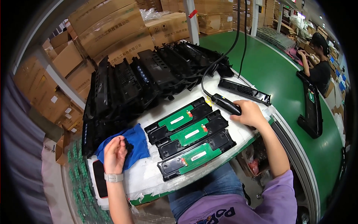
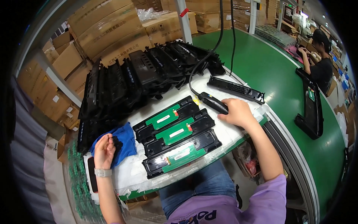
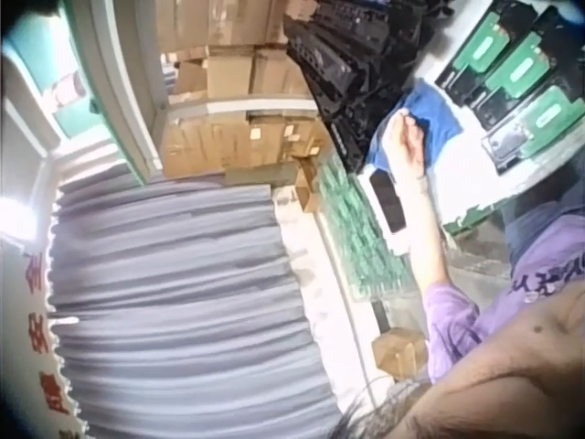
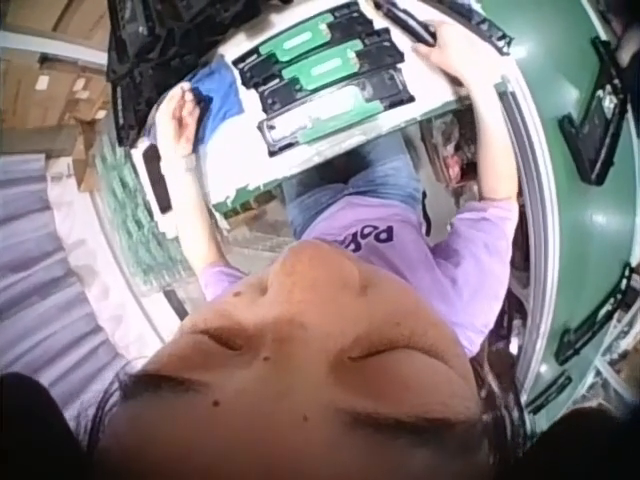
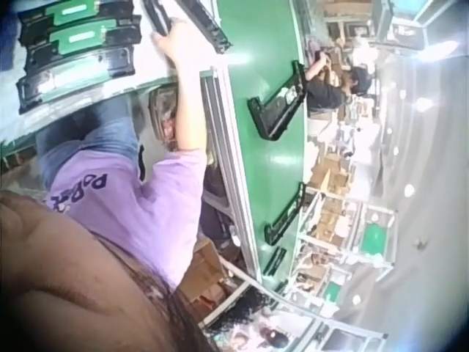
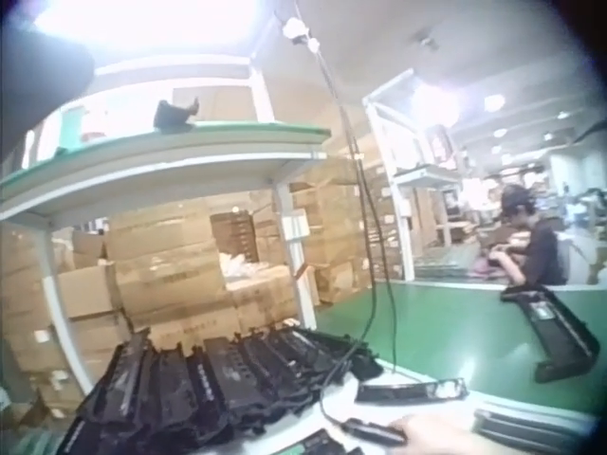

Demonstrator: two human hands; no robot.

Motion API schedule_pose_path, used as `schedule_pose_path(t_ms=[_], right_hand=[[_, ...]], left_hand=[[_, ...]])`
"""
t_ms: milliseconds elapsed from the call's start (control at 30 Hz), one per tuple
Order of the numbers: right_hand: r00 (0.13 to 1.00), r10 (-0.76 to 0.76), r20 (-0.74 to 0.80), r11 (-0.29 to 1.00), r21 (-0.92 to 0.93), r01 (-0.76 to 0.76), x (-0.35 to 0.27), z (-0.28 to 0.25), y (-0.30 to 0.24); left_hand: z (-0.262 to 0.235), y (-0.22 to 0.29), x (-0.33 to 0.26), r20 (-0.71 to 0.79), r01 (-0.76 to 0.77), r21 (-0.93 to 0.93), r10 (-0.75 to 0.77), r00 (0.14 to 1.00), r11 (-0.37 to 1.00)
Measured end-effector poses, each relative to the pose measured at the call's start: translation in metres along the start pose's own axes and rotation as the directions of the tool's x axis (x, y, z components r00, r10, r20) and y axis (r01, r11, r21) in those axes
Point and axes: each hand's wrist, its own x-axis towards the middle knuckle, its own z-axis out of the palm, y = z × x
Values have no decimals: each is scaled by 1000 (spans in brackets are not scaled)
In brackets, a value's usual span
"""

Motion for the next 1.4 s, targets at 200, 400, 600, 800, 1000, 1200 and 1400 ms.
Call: schedule_pose_path(t_ms=[200, 400, 600, 800, 1000, 1200, 1400], right_hand=[[997, -35, 72, 936, 351, 8, -1, -25, -25], [981, -192, -3, 300, 952, 62, 6, -57, -78], [842, -531, -100, -586, 761, -279, 73, -67, -150], [829, -524, -196, -581, 794, -179, 108, -58, -180], [863, -410, -296, -530, 847, 40, 114, -42, -174], [856, -397, -332, -576, 816, 50, 118, -21, -173], [823, -461, -331, -495, 866, 71, 110, -21, -175]], left_hand=[[23, -21, 7, 132, 205, -257, -176, 975, 944], [57, -31, 16, 247, 232, -87, -204, 947, 969], [97, -38, 18, 362, 281, -141, -215, 907, 949], [106, -44, 9, 373, 340, -252, -233, 898, 906], [101, -50, 4, 291, 326, -327, -234, 928, 887], [102, -52, 0, 287, 340, -288, -258, 922, 895], [97, -56, -2, 273, 328, -286, -252, 928, 900]])
